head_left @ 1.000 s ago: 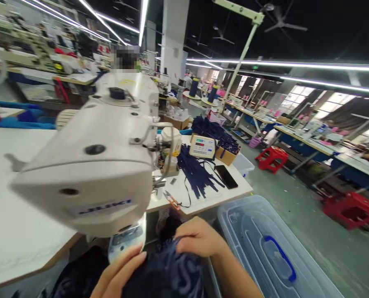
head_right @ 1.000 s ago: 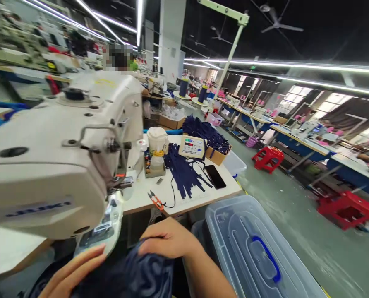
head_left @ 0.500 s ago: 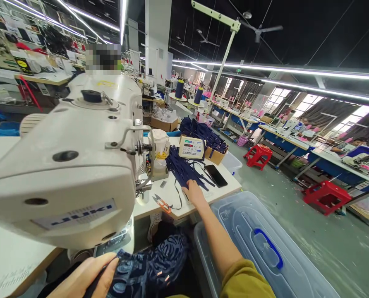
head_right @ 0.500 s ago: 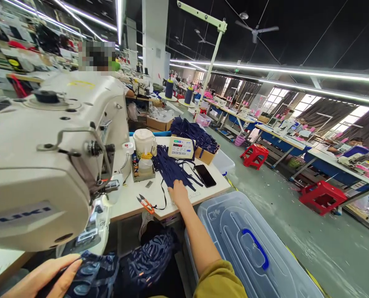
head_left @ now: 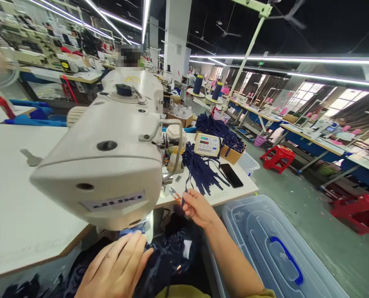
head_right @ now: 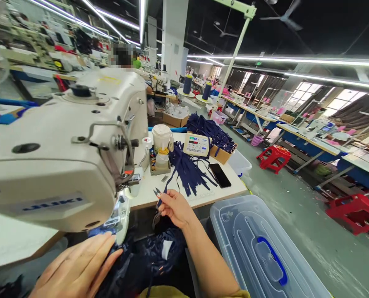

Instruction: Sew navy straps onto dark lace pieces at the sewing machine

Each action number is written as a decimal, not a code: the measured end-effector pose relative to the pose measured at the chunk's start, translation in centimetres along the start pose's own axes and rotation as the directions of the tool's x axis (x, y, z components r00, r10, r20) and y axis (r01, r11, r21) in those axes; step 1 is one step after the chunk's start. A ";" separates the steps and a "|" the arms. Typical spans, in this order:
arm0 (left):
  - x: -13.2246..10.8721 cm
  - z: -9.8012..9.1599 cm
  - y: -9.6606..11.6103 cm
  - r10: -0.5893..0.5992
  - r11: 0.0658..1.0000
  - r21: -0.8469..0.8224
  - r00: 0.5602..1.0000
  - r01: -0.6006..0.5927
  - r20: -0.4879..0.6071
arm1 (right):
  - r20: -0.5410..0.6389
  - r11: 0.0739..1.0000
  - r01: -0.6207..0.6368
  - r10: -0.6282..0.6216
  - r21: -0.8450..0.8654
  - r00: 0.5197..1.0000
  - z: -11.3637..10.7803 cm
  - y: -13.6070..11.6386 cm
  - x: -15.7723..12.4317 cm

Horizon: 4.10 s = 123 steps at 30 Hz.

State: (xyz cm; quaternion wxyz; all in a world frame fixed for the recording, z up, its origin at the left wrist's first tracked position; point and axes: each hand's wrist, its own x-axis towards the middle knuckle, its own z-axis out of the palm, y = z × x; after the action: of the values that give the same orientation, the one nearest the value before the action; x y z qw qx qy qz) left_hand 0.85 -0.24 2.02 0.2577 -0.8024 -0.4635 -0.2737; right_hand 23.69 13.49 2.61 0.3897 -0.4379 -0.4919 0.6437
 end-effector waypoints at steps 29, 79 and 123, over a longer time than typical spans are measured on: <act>0.8 -1.2 -2.2 0.053 0.950 -0.312 0.996 -0.027 0.077 | 0.343 0.812 0.293 -0.122 -0.505 0.931 6.6 -1.8 -4.2; 4.0 -2.4 1.0 -0.147 0.987 0.057 0.989 0.148 -0.014 | 0.250 0.769 0.416 -0.334 -0.486 0.909 8.8 -0.7 2.0; 2.6 -1.1 2.4 -0.397 0.915 -0.107 0.916 0.390 -0.058 | 0.293 0.591 0.465 -0.368 -0.659 0.883 8.4 1.2 2.3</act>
State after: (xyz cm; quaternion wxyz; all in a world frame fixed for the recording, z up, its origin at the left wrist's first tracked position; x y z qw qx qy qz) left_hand 3.92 -0.43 4.17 0.1776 -0.6924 -0.5918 -0.3726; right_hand 14.93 12.96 2.16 0.2971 -0.3849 -0.8136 0.3188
